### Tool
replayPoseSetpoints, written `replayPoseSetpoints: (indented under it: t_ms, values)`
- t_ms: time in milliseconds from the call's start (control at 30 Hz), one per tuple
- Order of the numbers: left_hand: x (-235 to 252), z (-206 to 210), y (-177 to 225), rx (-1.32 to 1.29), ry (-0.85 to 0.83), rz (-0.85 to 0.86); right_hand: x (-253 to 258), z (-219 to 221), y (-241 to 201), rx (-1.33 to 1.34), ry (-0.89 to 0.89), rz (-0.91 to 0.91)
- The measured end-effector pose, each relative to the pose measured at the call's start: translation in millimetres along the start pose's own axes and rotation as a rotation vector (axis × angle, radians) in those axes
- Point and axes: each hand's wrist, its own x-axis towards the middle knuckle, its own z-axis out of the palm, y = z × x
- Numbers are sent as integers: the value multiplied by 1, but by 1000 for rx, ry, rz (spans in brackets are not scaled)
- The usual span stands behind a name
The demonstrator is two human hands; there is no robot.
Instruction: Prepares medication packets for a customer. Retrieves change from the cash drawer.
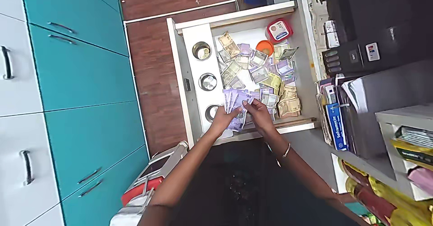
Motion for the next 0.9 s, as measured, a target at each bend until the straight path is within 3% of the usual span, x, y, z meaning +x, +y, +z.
replayPoseSetpoints:
  t_ms: [167,333,533,633,767,900]
  values:
    - [-2,-11,-8,-56,1,-44,1,-9,1,-311,-108,-36]
    - [-10,-33,-10,-102,103,-56,59,-80,-3,-1113,3,-144]
    - [-61,-85,0,-88,388,-65,104,-68,12,-1561,-351,-206]
    - [-92,-128,-9,-99,514,-12,117,-63,-1,-1468,-354,-213]
    - [-113,-158,-42,16,615,-80,116,-17,-1,-1261,-45,-112]
    - [-122,-156,-60,28,418,-203,140,11,19,-1139,22,79]
